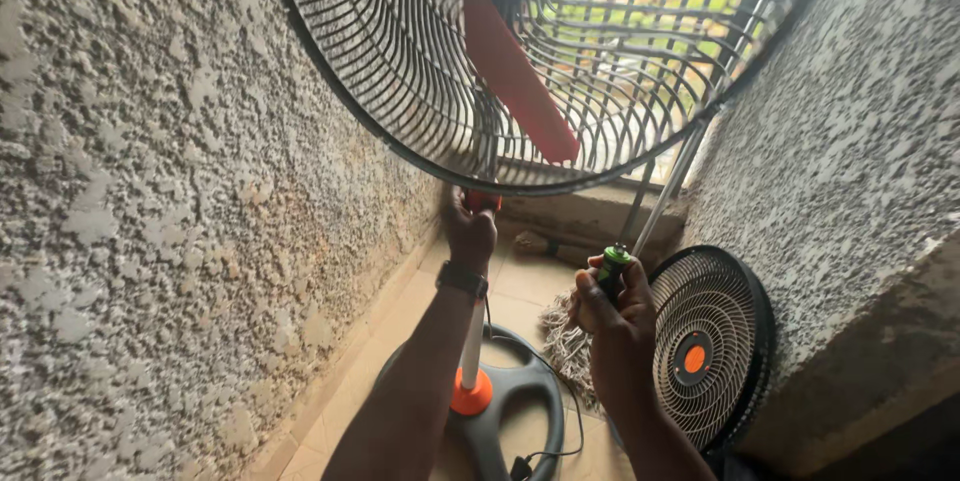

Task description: The person pries open the front grille of a standing fan using a knife, removes the grille cover, and then uses a screwdriver to loosen and tighten the blade nut on the fan hub while holding the blade steady.

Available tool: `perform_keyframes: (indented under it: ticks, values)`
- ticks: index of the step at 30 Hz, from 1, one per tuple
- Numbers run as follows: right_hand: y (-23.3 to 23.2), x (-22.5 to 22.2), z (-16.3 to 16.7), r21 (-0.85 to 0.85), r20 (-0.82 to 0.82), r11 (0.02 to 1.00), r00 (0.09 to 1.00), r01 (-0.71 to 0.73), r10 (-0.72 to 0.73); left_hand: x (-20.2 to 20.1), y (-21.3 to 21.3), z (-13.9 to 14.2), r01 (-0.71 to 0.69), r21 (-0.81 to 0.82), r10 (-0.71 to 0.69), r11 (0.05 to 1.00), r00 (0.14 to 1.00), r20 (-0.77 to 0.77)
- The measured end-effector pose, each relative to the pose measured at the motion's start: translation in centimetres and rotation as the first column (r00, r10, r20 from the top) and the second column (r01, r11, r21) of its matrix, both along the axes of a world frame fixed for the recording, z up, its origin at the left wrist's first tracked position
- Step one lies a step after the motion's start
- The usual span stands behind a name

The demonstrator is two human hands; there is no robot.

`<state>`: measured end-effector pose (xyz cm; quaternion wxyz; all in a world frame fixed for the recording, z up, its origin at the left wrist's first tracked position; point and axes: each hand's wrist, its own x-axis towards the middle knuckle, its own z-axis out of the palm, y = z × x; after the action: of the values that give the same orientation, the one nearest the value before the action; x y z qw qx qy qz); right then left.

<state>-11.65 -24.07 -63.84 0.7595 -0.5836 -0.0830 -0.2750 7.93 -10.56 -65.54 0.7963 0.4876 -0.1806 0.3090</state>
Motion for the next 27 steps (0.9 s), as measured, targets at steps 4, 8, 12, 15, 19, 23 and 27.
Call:
perform_keyframes:
  ticks: [4,8,12,15,19,23,27]
  values:
    - [-1.1,0.6,-0.9,0.037,-0.049,0.997,0.997,0.067,-0.065,0.3,-1.8,-0.2,-0.038,0.031,0.038,0.999,0.999,-0.017]
    - [-2.7,0.9,-2.1,0.118,-0.118,0.986,0.988,0.114,-0.100,0.6,-2.9,-0.3,-0.069,0.077,0.072,0.995,0.997,-0.038]
    - [-4.0,1.2,-2.5,0.104,-0.105,0.987,0.988,0.124,-0.113,0.5,-3.6,0.1,-0.038,0.069,0.045,0.997,0.994,-0.098]
    - [-4.4,1.0,-2.6,0.102,-0.138,0.986,0.984,0.128,-0.114,0.3,-3.6,0.2,-0.133,0.113,0.147,0.985,0.982,-0.120]
    - [-3.9,0.7,-2.6,0.091,-0.119,0.984,0.983,0.153,-0.142,0.2,-3.1,0.1,-0.095,0.103,0.107,0.990,0.986,-0.126]
    - [-2.8,0.5,-2.6,0.066,0.030,0.985,0.986,0.162,-0.164,-0.5,-2.4,0.1,-0.087,0.169,0.105,0.982,0.989,-0.102]
    - [-1.3,0.1,-2.1,-0.053,0.247,0.987,0.960,0.152,-0.135,-1.6,-1.6,-0.1,-0.150,0.329,0.164,0.932,0.986,-0.015]
